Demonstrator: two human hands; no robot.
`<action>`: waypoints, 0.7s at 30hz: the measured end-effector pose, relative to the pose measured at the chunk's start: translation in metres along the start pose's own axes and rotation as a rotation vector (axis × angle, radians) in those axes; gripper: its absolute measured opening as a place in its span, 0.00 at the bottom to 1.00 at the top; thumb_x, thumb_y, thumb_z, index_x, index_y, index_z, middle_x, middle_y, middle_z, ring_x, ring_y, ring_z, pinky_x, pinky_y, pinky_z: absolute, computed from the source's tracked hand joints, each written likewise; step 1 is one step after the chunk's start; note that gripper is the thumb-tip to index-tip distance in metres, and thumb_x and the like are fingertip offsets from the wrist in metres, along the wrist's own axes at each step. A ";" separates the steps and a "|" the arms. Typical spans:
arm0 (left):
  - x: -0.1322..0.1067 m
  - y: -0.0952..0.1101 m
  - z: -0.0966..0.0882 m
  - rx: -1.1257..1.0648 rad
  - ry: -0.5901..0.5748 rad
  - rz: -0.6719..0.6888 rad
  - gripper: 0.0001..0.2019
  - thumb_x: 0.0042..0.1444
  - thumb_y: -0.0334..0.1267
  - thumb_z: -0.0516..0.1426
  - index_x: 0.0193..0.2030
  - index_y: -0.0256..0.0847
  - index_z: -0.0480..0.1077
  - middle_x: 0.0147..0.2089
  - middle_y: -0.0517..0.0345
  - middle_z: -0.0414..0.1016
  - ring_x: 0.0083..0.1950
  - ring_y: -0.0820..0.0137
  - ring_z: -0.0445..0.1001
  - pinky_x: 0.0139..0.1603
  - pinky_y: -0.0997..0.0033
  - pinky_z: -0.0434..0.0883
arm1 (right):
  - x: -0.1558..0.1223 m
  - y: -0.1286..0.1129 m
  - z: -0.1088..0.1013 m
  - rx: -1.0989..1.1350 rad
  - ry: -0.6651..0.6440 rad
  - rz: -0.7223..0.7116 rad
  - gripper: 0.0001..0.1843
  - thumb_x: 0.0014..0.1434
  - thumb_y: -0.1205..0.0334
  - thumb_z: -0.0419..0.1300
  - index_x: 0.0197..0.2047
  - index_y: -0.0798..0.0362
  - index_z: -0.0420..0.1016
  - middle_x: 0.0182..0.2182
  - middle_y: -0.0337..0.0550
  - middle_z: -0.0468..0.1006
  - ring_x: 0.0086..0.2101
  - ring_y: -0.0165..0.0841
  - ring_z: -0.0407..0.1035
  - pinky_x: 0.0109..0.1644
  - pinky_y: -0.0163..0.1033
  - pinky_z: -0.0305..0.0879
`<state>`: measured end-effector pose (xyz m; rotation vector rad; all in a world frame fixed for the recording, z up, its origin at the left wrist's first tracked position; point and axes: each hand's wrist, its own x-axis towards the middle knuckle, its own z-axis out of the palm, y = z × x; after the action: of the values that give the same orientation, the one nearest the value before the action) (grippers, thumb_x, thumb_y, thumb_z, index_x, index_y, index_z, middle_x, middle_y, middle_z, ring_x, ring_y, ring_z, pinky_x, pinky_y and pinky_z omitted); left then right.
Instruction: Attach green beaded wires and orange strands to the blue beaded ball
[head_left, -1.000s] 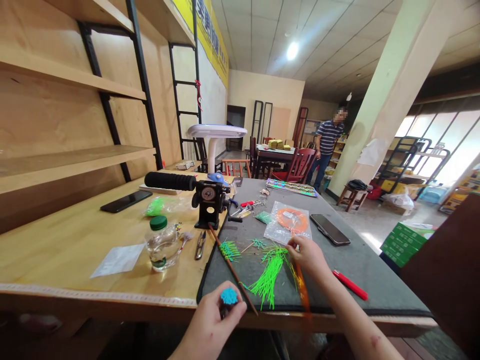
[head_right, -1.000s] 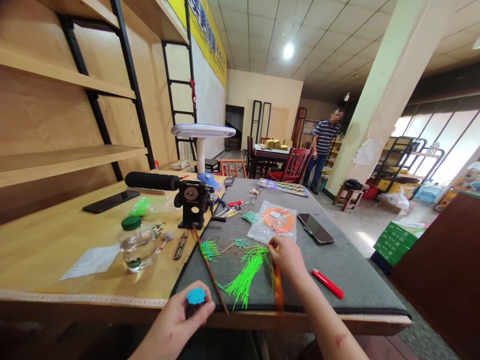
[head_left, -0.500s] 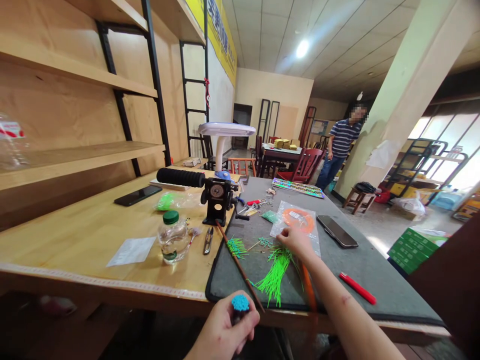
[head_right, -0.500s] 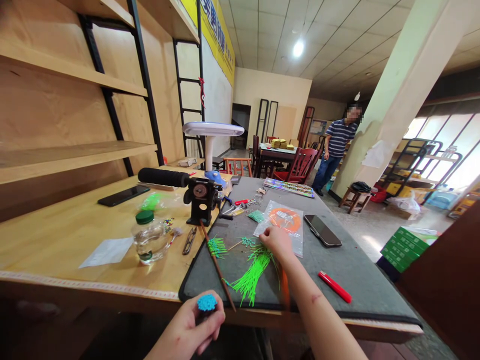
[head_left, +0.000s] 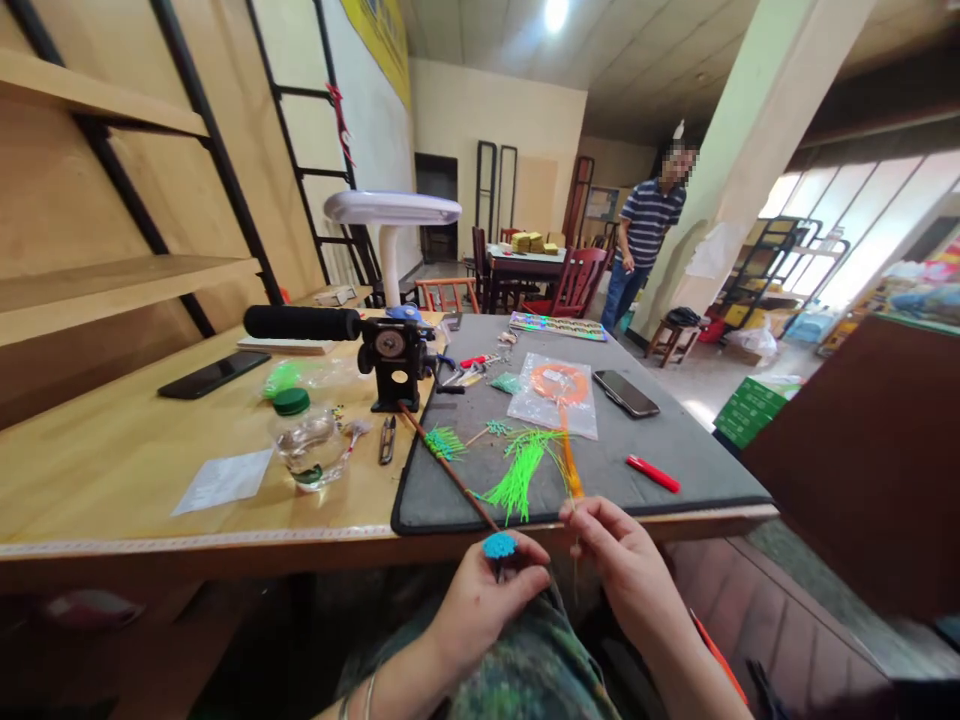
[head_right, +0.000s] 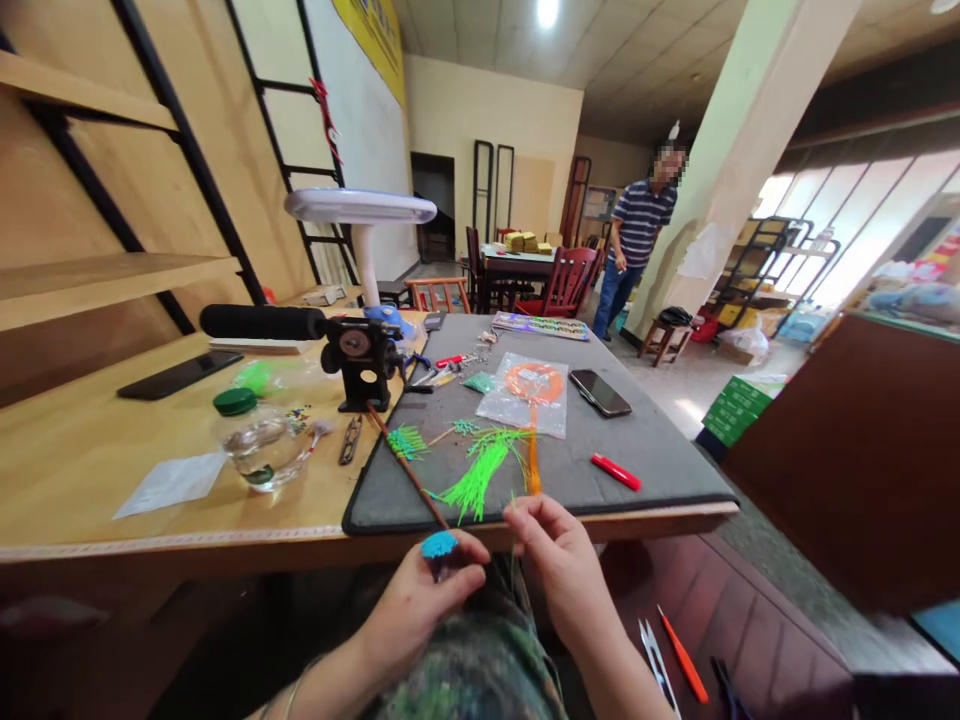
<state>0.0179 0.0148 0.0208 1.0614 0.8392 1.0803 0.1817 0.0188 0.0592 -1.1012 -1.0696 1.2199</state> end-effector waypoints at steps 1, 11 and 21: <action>0.000 -0.003 0.004 0.004 -0.033 -0.016 0.18 0.41 0.49 0.68 0.34 0.37 0.75 0.23 0.64 0.67 0.24 0.76 0.59 0.26 0.76 0.58 | -0.007 0.003 0.001 0.042 0.008 0.025 0.17 0.47 0.47 0.69 0.28 0.52 0.76 0.31 0.39 0.74 0.27 0.29 0.62 0.30 0.33 0.60; -0.006 -0.010 0.026 0.087 -0.176 -0.073 0.17 0.40 0.49 0.69 0.24 0.36 0.74 0.24 0.58 0.71 0.29 0.70 0.66 0.35 0.70 0.65 | -0.023 0.016 -0.002 0.261 0.113 0.131 0.16 0.43 0.50 0.72 0.27 0.53 0.76 0.29 0.39 0.74 0.27 0.28 0.64 0.25 0.30 0.60; -0.007 -0.008 0.031 0.114 -0.211 -0.122 0.14 0.41 0.44 0.67 0.24 0.36 0.71 0.21 0.63 0.65 0.25 0.75 0.59 0.29 0.74 0.59 | -0.023 0.022 -0.002 0.240 0.144 0.103 0.16 0.46 0.49 0.70 0.27 0.53 0.74 0.26 0.37 0.73 0.24 0.25 0.62 0.20 0.28 0.54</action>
<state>0.0468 -0.0010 0.0223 1.1817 0.7913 0.8103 0.1789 -0.0038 0.0362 -1.0505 -0.7437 1.2922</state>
